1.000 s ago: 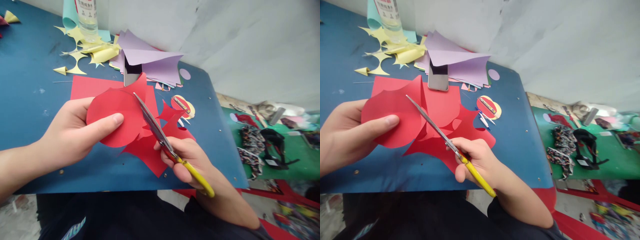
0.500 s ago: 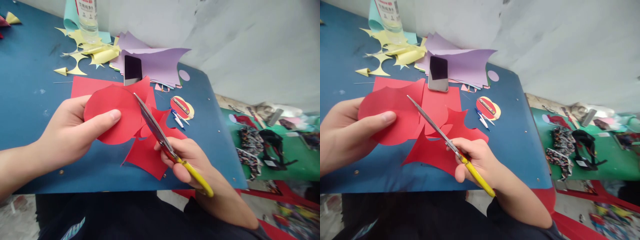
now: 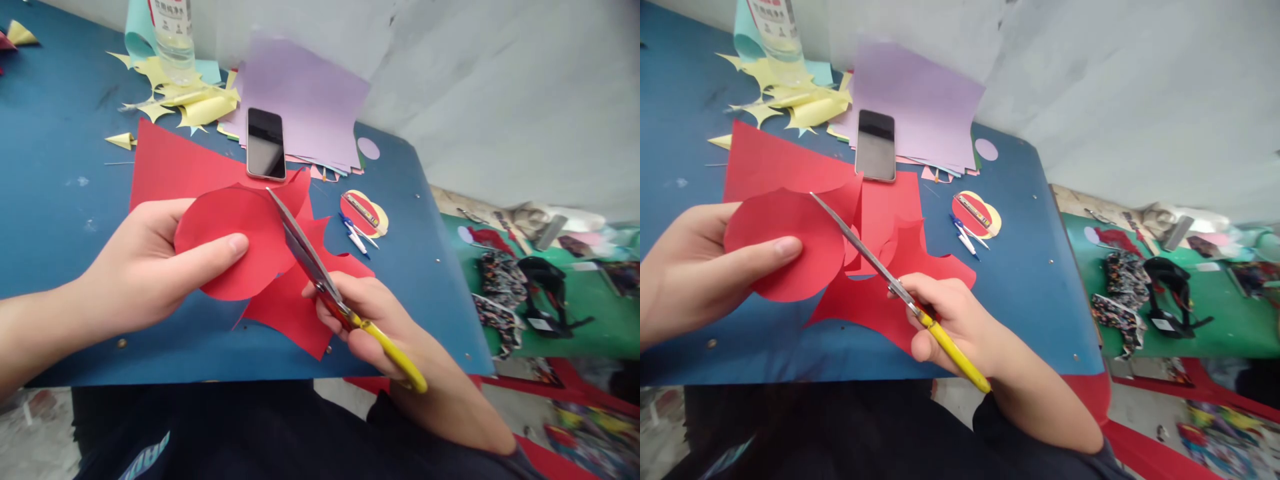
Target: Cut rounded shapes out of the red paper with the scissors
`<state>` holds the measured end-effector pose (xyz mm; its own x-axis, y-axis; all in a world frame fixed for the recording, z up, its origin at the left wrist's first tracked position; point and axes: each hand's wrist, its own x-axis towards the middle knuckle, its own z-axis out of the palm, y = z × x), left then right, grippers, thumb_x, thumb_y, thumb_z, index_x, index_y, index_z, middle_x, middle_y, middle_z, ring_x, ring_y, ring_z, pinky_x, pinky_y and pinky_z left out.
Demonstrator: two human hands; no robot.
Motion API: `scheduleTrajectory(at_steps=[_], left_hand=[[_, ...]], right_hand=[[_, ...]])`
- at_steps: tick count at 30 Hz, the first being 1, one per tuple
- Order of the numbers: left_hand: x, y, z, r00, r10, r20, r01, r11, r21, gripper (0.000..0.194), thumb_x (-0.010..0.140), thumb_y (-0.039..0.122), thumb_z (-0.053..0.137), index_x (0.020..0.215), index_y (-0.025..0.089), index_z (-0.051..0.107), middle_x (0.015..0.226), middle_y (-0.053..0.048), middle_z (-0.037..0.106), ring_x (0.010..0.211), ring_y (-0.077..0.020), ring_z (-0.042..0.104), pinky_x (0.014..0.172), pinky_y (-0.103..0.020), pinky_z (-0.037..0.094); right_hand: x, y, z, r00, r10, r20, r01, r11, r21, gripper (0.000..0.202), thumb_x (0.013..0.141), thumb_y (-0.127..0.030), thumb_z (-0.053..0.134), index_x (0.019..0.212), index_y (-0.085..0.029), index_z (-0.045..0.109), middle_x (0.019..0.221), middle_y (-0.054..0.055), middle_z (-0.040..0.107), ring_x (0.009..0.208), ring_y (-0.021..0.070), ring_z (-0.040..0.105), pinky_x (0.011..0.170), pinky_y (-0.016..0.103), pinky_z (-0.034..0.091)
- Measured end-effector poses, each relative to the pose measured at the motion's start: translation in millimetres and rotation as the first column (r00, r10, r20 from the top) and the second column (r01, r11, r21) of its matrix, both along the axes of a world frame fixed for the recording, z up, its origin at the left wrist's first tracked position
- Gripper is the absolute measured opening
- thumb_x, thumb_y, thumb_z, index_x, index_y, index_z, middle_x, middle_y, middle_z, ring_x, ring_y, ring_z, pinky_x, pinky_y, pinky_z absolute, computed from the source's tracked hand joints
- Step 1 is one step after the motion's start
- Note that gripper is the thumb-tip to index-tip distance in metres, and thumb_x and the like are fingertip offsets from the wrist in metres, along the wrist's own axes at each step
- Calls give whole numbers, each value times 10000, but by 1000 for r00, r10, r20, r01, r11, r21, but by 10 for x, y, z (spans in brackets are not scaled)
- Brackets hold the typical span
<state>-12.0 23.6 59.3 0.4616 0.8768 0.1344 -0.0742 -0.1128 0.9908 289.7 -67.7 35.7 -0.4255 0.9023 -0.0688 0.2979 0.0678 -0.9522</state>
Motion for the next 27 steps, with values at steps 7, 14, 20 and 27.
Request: scheduleTrajectory(at_steps=[7, 14, 20, 27], left_hand=[[6, 14, -4, 1000, -23, 11, 24, 999, -29, 157, 931, 338, 925, 835, 227, 868, 822, 47, 844, 677, -88, 728, 554, -113, 583], [-22, 0, -33, 999, -34, 28, 36, 997, -65, 199, 959, 421, 926, 917, 229, 896, 908, 14, 881, 772, -129, 775, 641, -163, 654], [-36, -15, -38, 999, -6, 43, 9, 998, -65, 187, 1003, 351, 879, 892, 201, 869, 877, 3, 843, 729, -115, 702, 598, -171, 613], [-29, -9, -19, 999, 3, 43, 0, 998, -64, 163, 984, 340, 889, 880, 217, 865, 876, 6, 841, 759, -127, 695, 637, -185, 622]], right_hand=[[-2, -9, -32, 999, -47, 27, 46, 998, 31, 819, 939, -967, 676, 1148, -176, 721, 661, -52, 534, 560, 121, 379, 514, 293, 298], [-9, 0, -2, 997, -47, 56, 44, 998, 55, 809, 942, -966, 673, 1120, -177, 716, 629, -64, 521, 543, 119, 385, 521, 300, 302], [-13, 3, -1, 996, -62, 57, 57, 995, 86, 795, 935, -959, 694, 1091, -180, 717, 620, -67, 516, 533, 113, 375, 508, 294, 295], [1, 16, -12, 998, -53, 43, 48, 993, 110, 759, 931, -936, 730, 1074, -191, 719, 609, -72, 503, 527, 110, 348, 511, 298, 291]])
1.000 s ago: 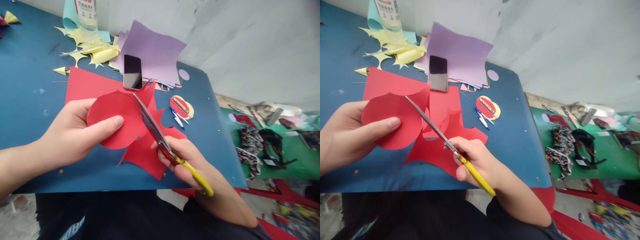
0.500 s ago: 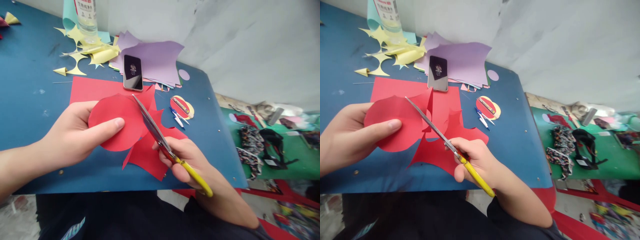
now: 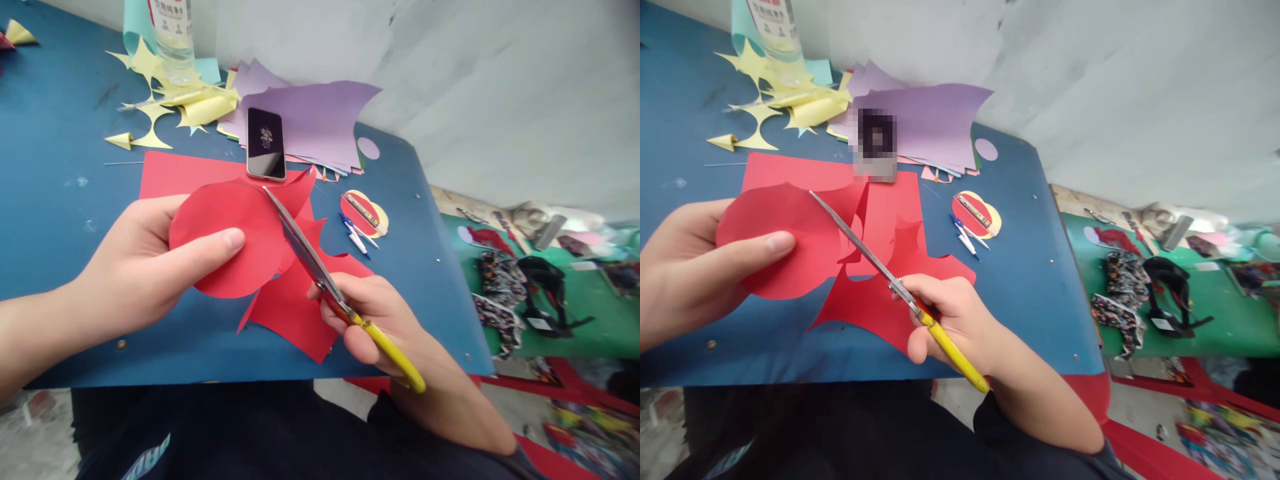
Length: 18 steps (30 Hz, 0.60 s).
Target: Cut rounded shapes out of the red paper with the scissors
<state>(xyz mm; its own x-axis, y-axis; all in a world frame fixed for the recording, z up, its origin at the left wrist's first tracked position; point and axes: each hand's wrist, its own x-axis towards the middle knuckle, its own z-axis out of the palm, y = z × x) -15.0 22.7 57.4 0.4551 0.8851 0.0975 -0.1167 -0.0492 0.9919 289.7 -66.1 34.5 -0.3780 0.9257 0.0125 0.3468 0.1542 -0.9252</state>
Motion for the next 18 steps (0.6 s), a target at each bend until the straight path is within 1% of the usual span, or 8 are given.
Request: scheduleTrajectory(at_steps=[4, 11, 13, 16, 18], left_hand=[[0, 0, 0, 1000, 30, -4, -30, 1000, -8, 185, 969, 347, 901, 867, 200, 857, 852, -9, 829, 760, -144, 699, 638, -208, 625], [8, -2, -10, 999, 41, 18, -41, 999, -12, 199, 987, 354, 890, 868, 200, 851, 857, 0, 833, 768, -123, 692, 649, -174, 614], [1, -2, -11, 999, 40, 8, -40, 999, -1, 197, 985, 355, 890, 869, 200, 853, 858, -3, 836, 767, -136, 706, 659, -195, 627], [-7, 1, -13, 999, 35, -15, -35, 999, 1, 196, 979, 358, 892, 874, 197, 853, 858, -10, 842, 750, -156, 727, 663, -229, 644], [-2, 2, -14, 1000, 25, -13, -25, 1000, -4, 202, 974, 352, 898, 863, 192, 845, 838, -8, 836, 726, -147, 714, 616, -207, 612]], right_hand=[[-1, -3, -4, 1000, -1, -5, 1, 1000, -1, 742, 931, -918, 752, 1074, -190, 720, 602, -80, 485, 525, 107, 344, 514, 295, 290], [-19, 6, 31, 1000, -20, 1, 20, 1000, 5, 774, 909, -944, 745, 1058, -186, 714, 608, -84, 459, 531, 106, 314, 511, 297, 271], [-27, 13, 54, 1000, 7, 9, -7, 1000, -6, 762, 947, -937, 709, 1082, -187, 708, 624, -81, 452, 534, 116, 329, 510, 300, 281], [-35, 17, 71, 998, 58, 19, -58, 998, -24, 726, 1029, -898, 634, 1137, -184, 708, 674, -60, 487, 550, 127, 385, 517, 298, 315], [-31, 12, 58, 998, 69, 2, -69, 997, -24, 718, 1041, -880, 637, 1167, -178, 710, 695, -56, 498, 555, 123, 408, 516, 285, 326]])
